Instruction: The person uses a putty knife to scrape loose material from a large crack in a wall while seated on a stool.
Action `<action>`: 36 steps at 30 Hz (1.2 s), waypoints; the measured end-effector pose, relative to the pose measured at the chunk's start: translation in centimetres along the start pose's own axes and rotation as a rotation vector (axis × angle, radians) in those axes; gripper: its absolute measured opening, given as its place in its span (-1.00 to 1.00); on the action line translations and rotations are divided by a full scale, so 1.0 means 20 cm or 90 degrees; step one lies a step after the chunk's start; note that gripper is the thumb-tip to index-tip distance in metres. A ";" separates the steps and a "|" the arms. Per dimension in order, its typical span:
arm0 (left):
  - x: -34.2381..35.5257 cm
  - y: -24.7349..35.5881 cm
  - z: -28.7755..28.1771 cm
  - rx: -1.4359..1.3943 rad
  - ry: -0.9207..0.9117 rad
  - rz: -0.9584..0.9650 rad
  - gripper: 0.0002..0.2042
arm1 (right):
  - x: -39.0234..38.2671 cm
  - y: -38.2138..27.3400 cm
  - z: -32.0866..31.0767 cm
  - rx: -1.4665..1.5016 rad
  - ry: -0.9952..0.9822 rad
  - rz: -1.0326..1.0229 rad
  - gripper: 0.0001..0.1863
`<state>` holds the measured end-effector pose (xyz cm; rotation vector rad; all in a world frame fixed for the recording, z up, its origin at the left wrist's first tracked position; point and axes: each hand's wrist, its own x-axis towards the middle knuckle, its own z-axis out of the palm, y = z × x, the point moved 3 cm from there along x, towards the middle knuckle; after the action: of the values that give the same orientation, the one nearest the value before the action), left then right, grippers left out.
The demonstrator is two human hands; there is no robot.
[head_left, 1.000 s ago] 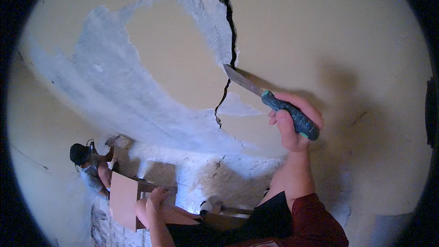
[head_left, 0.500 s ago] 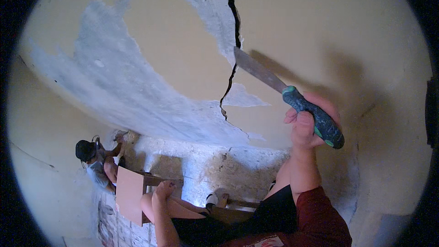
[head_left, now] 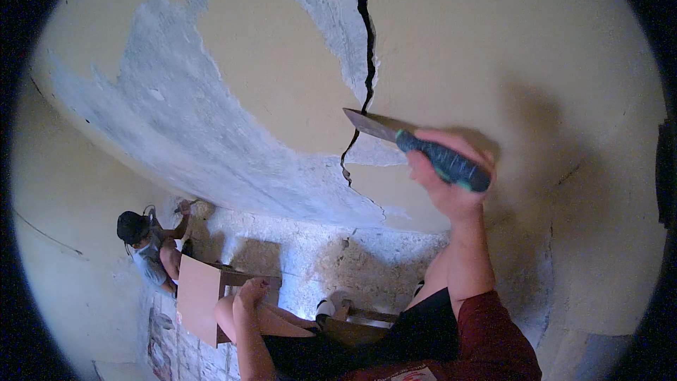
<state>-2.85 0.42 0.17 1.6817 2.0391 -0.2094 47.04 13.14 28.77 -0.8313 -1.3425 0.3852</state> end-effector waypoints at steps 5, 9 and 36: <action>-0.07 -0.01 -0.03 0.049 0.023 -0.076 -0.70 | -0.04 -0.12 -0.06 -0.138 0.007 -0.224 -0.60; -0.04 -0.02 -0.03 0.030 0.013 -0.063 -0.70 | -0.01 -0.12 -0.03 -0.149 0.034 -0.180 -0.60; -0.20 0.28 -0.34 -0.064 0.050 -0.061 -0.72 | 0.07 -0.01 -0.05 -0.079 0.221 -0.010 -0.63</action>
<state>1.21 1.01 8.98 1.5570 2.1521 -0.0728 48.28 13.60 29.81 -0.9420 -1.0556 0.1363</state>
